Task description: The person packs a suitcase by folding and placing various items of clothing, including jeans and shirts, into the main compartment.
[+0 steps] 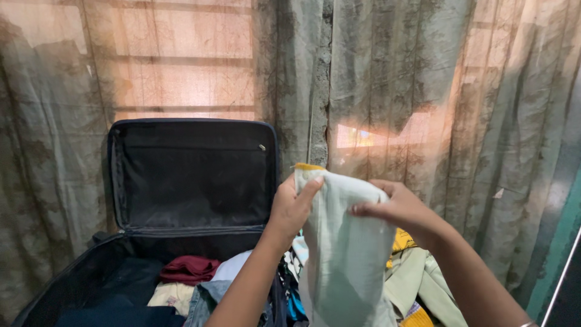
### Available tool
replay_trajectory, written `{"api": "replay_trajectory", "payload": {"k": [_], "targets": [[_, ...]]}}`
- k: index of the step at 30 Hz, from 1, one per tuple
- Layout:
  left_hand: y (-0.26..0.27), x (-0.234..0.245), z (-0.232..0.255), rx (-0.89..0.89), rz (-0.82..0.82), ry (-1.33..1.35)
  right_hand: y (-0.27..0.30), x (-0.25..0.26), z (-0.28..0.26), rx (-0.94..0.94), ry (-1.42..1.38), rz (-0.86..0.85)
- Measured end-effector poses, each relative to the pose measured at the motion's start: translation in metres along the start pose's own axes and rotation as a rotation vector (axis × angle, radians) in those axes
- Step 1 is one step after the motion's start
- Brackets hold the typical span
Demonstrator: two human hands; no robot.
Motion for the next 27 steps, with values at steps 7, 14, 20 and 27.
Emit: {"api": "replay_trajectory", "payload": {"k": [7,14,20,27], "targets": [[0.026,-0.011,0.000,0.182,-0.158,0.010,-0.005,-0.009,0.002,-0.070,-0.482,0.123],[0.020,-0.017,-0.001,0.228,0.105,0.328,0.000,-0.006,0.030,-0.117,-0.573,-0.132],[0.033,-0.016,0.002,0.628,0.153,0.235,-0.006,-0.023,0.043,-0.128,-0.704,-0.012],[0.052,-0.005,-0.006,0.386,-0.126,0.223,-0.017,-0.029,0.047,-0.130,-0.730,0.058]]}}
Point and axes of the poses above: each hand's wrist, its own y-axis away from the middle knuckle, its own x-axis out of the back of the hand, z = x × y, the point moved 1 cm from there along -y, towards the middle knuckle, and after that the axes turned 3 degrees about z, right-handed, at the moved point
